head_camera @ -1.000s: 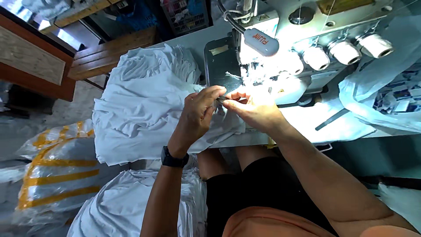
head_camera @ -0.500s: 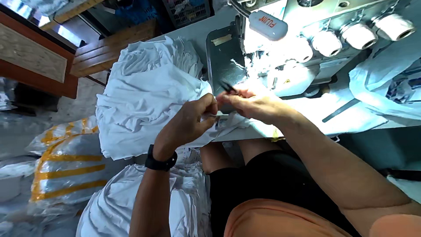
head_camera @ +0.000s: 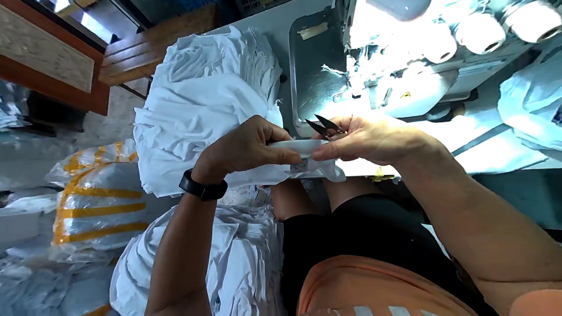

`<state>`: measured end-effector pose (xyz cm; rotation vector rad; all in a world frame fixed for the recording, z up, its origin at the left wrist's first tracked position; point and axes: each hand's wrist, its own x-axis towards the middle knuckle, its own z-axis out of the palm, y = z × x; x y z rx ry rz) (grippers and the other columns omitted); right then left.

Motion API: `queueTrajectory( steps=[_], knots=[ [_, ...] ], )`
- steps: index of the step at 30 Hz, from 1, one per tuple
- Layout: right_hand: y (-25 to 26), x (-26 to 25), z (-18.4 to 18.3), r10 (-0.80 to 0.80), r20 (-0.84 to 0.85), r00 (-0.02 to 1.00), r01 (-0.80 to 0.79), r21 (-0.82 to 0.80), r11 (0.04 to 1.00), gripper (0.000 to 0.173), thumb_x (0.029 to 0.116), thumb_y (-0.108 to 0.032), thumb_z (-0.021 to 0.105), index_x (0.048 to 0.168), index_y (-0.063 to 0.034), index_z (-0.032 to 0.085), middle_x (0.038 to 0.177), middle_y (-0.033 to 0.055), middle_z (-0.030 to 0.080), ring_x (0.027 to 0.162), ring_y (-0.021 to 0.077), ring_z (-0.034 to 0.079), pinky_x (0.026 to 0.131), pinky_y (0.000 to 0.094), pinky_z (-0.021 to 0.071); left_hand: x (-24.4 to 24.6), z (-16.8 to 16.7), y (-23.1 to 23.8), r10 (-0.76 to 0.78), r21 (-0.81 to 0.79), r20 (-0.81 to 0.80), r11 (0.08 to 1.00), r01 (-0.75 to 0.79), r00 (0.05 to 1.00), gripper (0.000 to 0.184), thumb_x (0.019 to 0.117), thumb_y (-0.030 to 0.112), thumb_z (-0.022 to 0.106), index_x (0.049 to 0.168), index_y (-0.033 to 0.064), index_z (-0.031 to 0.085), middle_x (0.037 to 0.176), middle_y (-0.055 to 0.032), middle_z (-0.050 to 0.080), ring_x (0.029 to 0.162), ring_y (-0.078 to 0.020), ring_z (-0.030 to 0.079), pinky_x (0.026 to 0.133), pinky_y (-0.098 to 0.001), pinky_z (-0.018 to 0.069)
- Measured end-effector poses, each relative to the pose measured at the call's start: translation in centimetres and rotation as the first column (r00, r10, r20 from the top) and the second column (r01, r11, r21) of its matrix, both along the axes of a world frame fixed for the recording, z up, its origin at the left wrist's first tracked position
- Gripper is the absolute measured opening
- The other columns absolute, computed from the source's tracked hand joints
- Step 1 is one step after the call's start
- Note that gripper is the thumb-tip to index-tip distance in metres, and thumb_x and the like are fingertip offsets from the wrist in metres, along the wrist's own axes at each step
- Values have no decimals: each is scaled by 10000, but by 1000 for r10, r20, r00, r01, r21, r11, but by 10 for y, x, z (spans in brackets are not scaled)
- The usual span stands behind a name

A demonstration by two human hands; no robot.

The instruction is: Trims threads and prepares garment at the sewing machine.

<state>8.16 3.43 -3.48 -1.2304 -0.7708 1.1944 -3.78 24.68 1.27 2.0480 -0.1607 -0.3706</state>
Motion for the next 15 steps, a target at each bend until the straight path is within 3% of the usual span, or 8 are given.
queueTrajectory(
  steps=[6, 13, 15],
  knots=[
    [5, -1, -9, -11, 75, 997, 5, 84, 996, 235, 896, 13, 679, 719, -141, 676, 587, -98, 621, 490, -54, 513, 455, 120, 411, 0, -5, 4, -7, -5, 17, 1000, 7, 1000, 223, 917, 23, 668, 707, 95, 647, 590, 115, 551, 523, 91, 473, 477, -89, 367],
    [12, -9, -13, -66, 55, 996, 62, 69, 996, 268, 904, 31, 631, 704, -146, 661, 572, -99, 615, 470, -55, 494, 438, 123, 389, 0, -10, 5, 35, -12, -15, 999, -35, 999, 285, 934, 14, 629, 668, 114, 618, 568, 117, 519, 501, 83, 444, 463, -96, 345],
    [10, -11, -14, -110, 135, 985, 99, 82, 992, 217, 914, 1, 651, 743, -132, 670, 584, -97, 606, 482, -50, 498, 447, 127, 394, -1, -12, 6, 57, -4, 3, 998, -57, 998, 263, 936, 26, 630, 686, 109, 627, 585, 116, 532, 516, 83, 456, 477, -96, 358]
  ],
)
